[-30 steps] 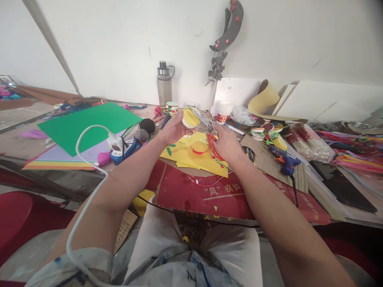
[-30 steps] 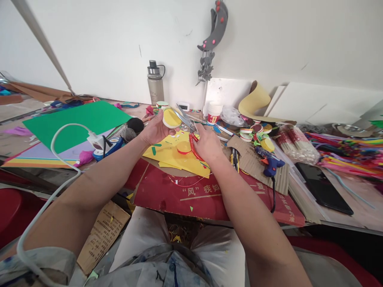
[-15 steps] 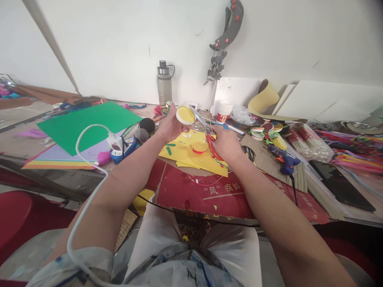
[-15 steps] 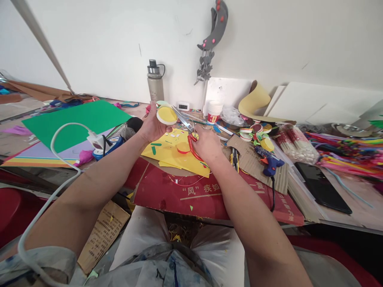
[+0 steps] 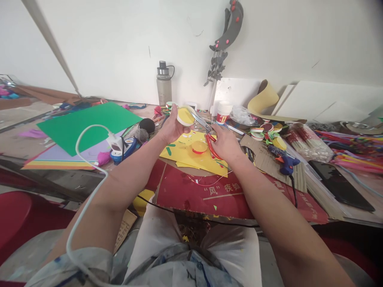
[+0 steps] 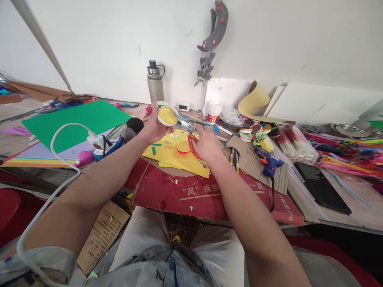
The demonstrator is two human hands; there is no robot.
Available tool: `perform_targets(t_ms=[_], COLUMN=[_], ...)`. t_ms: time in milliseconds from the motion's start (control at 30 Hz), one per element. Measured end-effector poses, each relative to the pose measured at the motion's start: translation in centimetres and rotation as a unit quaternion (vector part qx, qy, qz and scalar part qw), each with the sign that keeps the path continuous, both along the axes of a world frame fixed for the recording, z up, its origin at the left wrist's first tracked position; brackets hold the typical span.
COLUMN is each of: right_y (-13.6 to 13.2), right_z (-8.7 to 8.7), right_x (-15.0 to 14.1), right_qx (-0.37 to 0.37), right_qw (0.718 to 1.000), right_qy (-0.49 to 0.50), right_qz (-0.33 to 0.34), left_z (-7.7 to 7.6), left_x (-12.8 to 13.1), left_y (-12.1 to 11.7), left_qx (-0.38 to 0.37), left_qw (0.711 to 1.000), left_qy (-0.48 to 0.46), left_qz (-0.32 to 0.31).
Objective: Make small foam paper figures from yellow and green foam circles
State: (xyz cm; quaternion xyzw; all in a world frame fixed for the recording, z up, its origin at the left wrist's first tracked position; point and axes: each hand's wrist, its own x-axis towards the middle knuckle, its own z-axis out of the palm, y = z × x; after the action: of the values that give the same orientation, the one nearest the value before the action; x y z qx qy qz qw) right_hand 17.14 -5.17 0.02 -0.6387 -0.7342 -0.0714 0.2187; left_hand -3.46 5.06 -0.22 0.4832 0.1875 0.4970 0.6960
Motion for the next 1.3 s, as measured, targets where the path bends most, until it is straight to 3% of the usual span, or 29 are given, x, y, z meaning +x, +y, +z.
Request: perform_targets(t_ms=[200,367,767,933,1100,1300], right_y=[-0.2,-0.4,-0.6,-0.3,0.1,-0.1], right_z=[0.0,0.3,0.7,0.4,-0.2,-0.2], right_x=[-0.3,-0.4,-0.6,-0.4,-0.1,-0.2], right_qx=[-0.008,-0.012,-0.036,-0.032,-0.003,-0.008], right_qw=[1.000,0.999,0.997,0.999,1.000,1.000], right_qy=[-0.015,-0.032,-0.042,-0.016,0.011,-0.006], right_qz=[-0.020,-0.032,-0.057,-0.030,0.007,-0.015], left_z=[0.9,1.5,1.0,0.8,0.5,0.9], left_x=[0.6,0.3,-0.3,-0.2,0.2,0.3], left_y=[-1.8,-1.8,-0.5,-0.3,-0.8,-1.4], left_qx=[-0.006,-0.009,0.003,-0.005,-0.017,-0.026], left_qw=[0.999,0.998,1.000,1.000,1.000,0.999], left_qy=[0.051,0.065,-0.001,-0.021,0.001,0.024], left_qz=[0.014,0.024,0.030,0.008,-0.018,-0.014])
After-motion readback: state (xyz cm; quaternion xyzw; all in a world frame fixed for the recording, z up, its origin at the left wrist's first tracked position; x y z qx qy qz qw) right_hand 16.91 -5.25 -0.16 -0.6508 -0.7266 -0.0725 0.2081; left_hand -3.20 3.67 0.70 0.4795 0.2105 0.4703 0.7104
